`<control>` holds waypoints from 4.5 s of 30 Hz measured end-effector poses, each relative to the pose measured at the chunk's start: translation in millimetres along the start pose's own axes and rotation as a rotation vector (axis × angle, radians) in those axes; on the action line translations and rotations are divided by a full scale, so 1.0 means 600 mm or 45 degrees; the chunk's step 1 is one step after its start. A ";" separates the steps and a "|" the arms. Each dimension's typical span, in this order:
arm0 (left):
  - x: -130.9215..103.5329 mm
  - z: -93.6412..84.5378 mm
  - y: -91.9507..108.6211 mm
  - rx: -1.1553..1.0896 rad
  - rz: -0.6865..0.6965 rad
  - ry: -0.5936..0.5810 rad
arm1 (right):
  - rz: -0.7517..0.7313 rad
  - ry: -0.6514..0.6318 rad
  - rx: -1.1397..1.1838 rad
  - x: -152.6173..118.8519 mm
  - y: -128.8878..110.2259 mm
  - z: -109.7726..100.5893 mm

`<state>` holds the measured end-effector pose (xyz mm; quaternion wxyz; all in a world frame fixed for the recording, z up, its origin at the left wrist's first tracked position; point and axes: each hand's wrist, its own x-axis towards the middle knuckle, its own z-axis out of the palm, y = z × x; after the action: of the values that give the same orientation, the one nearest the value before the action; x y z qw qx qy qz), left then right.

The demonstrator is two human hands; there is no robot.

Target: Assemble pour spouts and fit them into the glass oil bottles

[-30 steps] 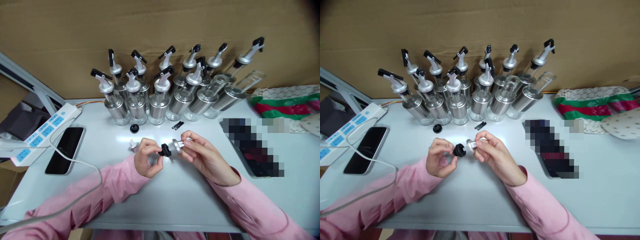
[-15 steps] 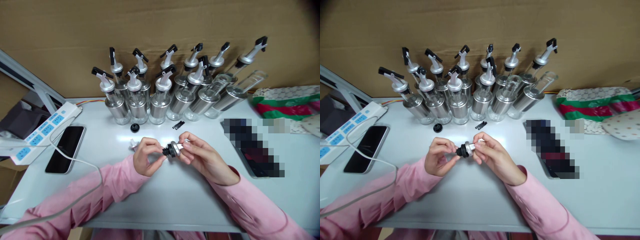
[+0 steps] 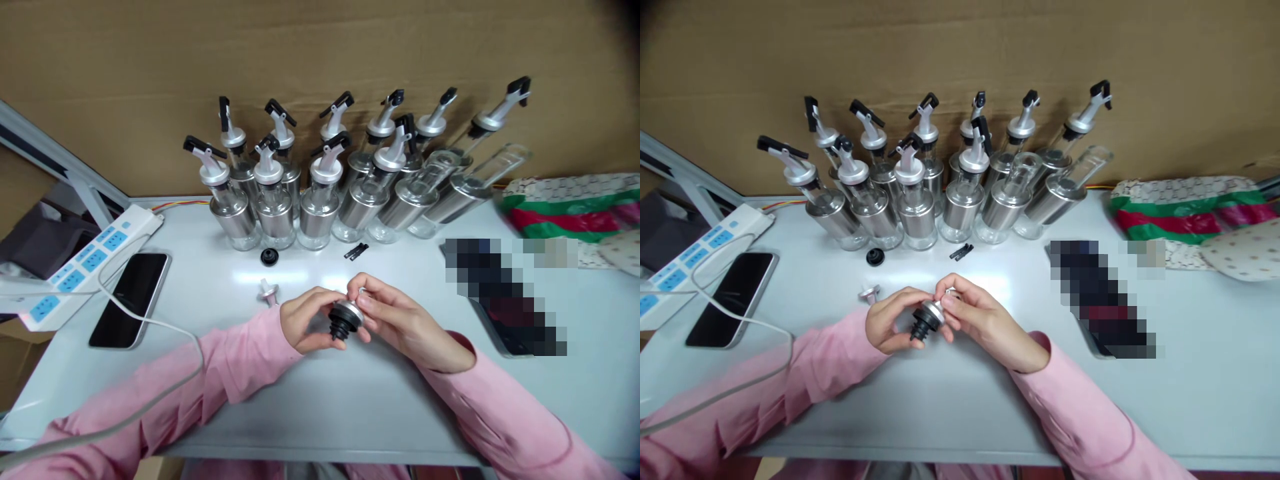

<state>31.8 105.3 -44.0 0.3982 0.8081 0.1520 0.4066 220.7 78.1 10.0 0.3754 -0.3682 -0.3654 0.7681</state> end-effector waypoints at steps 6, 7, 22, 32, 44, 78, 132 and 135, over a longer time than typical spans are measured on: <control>0.001 0.003 0.023 -0.051 -0.177 0.025 | -0.026 0.017 -0.211 -0.001 0.002 -0.003; 0.001 0.004 0.025 -0.088 -0.189 0.012 | -0.026 0.016 -0.237 0.000 0.004 -0.005; 0.007 0.006 0.020 -0.099 -0.096 -0.032 | -0.036 0.195 -0.422 0.008 0.003 -0.001; 0.006 0.004 0.025 -0.015 -0.165 0.056 | -0.219 0.238 -0.505 0.006 0.008 -0.002; 0.004 0.001 0.016 0.091 -0.086 0.117 | -0.376 0.245 -0.580 -0.001 0.002 0.003; 0.005 0.005 0.032 0.205 -0.067 0.140 | -0.562 0.137 -0.740 -0.002 0.014 0.005; 0.001 -0.011 0.033 0.194 -0.370 0.057 | -0.445 0.122 -0.941 -0.009 0.015 0.016; -0.005 -0.003 0.018 0.108 -0.385 0.119 | -0.400 0.046 -0.938 -0.009 0.015 0.015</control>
<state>27.9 97.7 -36.9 0.4127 0.7724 0.3073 0.3724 212.8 66.7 8.5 0.3376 -0.4312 -0.6615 0.5123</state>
